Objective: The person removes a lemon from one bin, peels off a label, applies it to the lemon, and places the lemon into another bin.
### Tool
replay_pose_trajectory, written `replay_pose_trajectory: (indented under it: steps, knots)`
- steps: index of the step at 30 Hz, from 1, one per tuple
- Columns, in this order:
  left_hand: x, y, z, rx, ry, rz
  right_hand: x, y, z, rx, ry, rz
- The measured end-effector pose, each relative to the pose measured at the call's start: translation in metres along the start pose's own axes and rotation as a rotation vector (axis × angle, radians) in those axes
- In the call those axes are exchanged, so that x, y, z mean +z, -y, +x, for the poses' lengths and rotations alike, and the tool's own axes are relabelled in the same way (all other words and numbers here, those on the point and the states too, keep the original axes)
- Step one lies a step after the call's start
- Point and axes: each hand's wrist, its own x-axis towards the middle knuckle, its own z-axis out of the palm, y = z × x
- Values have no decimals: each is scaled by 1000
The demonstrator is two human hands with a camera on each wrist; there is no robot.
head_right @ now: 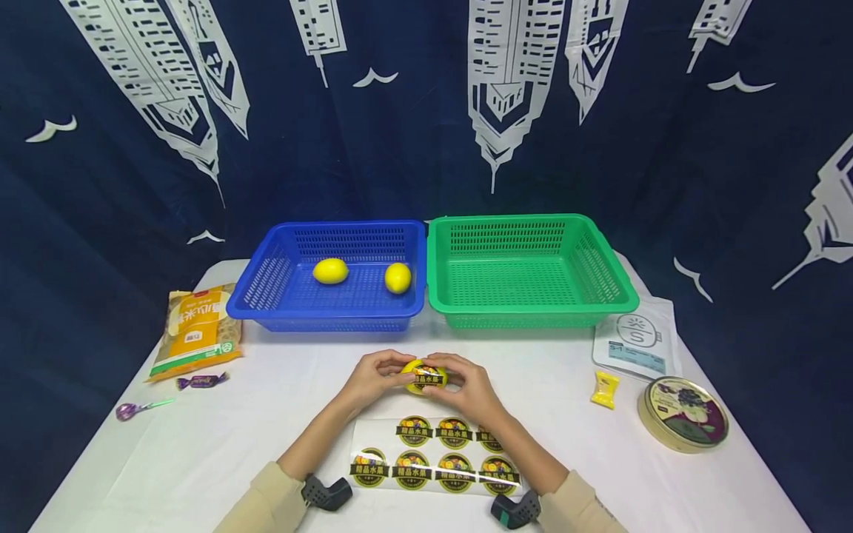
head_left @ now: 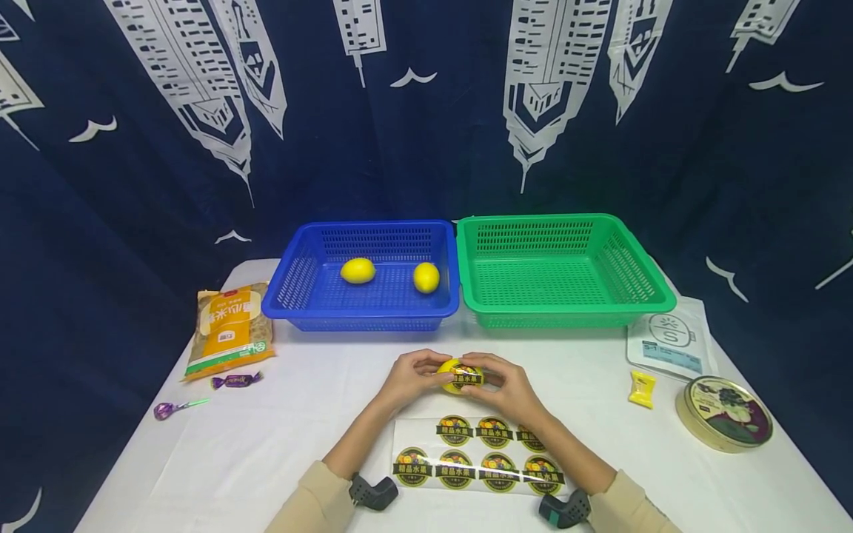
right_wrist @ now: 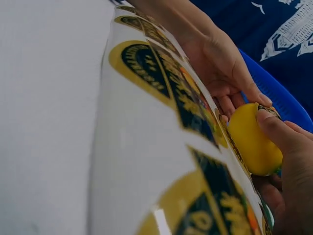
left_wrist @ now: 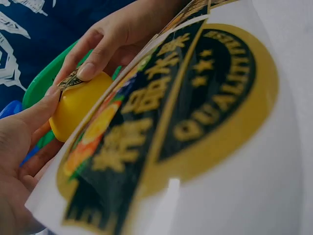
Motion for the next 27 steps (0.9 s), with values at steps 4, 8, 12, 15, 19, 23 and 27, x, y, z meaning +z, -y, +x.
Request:
replay_pose_trajectory:
  steps: [4,8,12,15,19,23,27]
  knots:
    - [-2,0,0,-26,4,13,-2,-2,0,65,32,75]
    - [-2,0,0,-29,0,13,-4,-3,1,80,78,126]
    - [-3,2,1,-21,3,16,-6,-7,2,60,125,148]
    - [-3,4,1,-15,2,29,-7,-13,1,52,143,146]
    - [-2,6,1,-8,5,35,-9,-23,0,100,140,195]
    - [-2,6,1,4,9,34,-10,-27,1,194,112,222]
    - [-2,6,2,12,9,37,-11,-27,2,219,107,218]
